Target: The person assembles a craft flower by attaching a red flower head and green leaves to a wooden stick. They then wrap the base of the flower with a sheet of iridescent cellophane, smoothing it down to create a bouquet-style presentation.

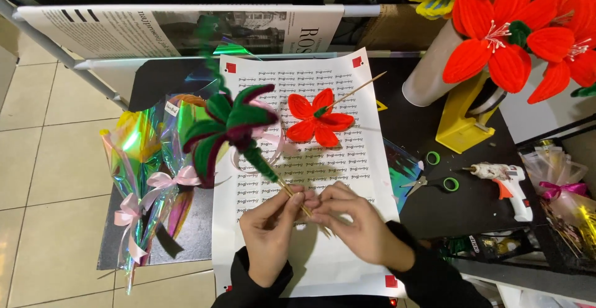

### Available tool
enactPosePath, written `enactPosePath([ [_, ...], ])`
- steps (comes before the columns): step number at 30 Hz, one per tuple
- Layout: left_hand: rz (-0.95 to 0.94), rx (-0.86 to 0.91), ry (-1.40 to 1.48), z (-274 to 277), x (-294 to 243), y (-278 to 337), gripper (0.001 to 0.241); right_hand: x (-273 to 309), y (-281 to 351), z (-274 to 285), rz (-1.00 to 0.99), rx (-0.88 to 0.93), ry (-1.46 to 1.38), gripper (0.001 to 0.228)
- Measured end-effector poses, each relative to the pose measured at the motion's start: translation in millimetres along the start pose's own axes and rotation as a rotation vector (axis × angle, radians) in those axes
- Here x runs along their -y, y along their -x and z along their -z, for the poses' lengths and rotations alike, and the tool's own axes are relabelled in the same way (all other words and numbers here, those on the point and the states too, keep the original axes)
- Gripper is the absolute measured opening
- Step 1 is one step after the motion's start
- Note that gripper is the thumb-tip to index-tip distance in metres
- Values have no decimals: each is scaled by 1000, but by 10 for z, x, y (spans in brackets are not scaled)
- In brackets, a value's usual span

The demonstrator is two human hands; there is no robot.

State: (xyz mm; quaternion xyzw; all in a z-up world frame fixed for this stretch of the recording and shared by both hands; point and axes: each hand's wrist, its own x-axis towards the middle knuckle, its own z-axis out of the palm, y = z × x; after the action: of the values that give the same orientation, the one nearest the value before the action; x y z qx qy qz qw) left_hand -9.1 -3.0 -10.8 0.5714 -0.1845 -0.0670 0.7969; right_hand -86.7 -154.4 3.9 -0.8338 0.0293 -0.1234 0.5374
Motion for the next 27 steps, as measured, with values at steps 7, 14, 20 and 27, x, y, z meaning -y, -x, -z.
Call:
enactPosePath([
  [7,327,166,220,104,16,11,21,33,-34,184,-421,432,-610,21],
  [14,432,490,547,114,-113,-32,18,-360,220,-84,-431,653,-1236,14],
  [20,551,519,634,175,20,16,19,-739,625,-447,-439,591,-1561,4],
  [27,455,470,546,120,-49,-15,17,-343,442,-347,-382,627,-1526,31],
])
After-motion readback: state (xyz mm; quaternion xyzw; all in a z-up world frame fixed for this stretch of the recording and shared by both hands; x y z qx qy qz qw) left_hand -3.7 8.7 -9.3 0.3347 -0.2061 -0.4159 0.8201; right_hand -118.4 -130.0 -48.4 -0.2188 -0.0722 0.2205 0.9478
